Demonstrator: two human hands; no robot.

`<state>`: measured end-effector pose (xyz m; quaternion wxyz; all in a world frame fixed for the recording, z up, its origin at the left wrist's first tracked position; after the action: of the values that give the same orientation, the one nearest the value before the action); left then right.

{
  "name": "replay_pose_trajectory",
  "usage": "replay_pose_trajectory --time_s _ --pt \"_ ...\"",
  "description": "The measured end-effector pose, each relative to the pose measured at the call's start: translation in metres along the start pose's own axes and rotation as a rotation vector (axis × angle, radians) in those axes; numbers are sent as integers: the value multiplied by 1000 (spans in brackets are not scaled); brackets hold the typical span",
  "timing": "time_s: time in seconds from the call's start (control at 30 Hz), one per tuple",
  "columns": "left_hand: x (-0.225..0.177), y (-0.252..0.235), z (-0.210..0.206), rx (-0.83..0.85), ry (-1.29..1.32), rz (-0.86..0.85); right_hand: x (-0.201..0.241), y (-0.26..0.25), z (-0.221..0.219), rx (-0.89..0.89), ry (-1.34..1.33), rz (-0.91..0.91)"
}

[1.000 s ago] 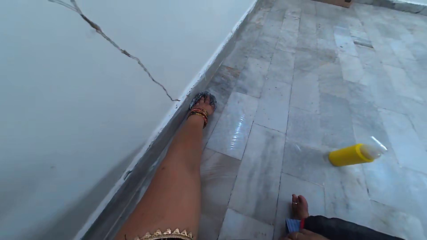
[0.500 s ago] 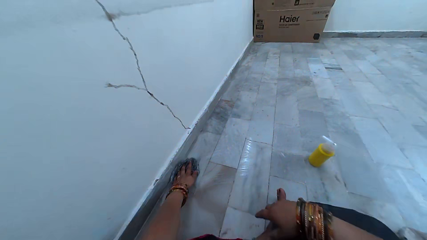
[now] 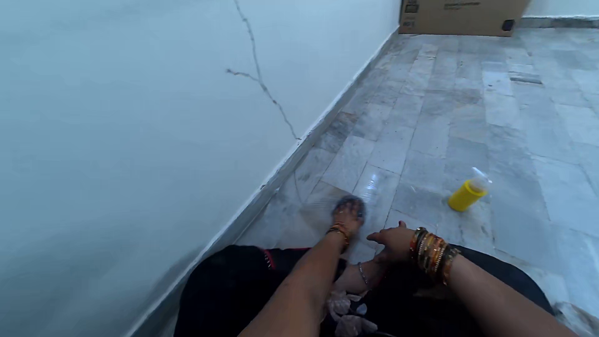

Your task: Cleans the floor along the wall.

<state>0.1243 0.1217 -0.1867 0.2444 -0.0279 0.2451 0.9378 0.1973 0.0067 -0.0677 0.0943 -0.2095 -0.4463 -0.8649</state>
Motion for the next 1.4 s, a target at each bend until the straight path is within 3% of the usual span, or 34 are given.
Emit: replay_pose_trajectory --time_s 0.13,0.2,0.23,0.33,0.43,0.63,0.73,0.8,0.87,1.03,1.13,1.27,1.4 --pt "-73 5 11 66 55 -200 -11 -4 -2 23 -2 -10" --pt "-82 12 29 169 24 -239 -17 -4 -1 26 -7 4" --pt "-75 1 26 122 35 -244 -21 -6 -1 27 -6 12" --pt "-23 -39 18 -99 88 -133 -32 -11 -3 46 -27 21" --pt "51 -46 40 -94 100 87 -37 -12 -3 66 -25 -13" --pt "207 21 61 -96 177 527 -43 -15 -1 68 -45 -34" --pt "240 42 54 -58 226 697 -40 -14 -2 65 -45 -40" --pt "229 43 50 -56 244 743 -39 -15 -1 53 -34 -56" --pt "198 33 41 -77 228 676 -38 -14 1 43 -33 -70" --pt "41 13 17 -20 130 169 -30 -15 2 31 -26 -54" --pt "-23 1 -1 24 109 -2 -35 -9 1 16 -19 -75" --pt "-33 0 1 70 46 -99 -42 -1 1 -14 -27 -98" --pt "-19 15 22 -64 -23 -56 -38 2 8 -45 -53 -92"
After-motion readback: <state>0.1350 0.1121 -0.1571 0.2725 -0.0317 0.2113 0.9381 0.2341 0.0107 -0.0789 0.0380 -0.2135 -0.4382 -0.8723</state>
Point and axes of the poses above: each hand's wrist, its own y-axis away from the middle knuckle, its own z-axis out of the back of the hand, x = y × z, the point moved 9 cm from there along -y, towards the middle knuckle, and after that the axes turned 8 degrees about -y, right-handed, at the moved point
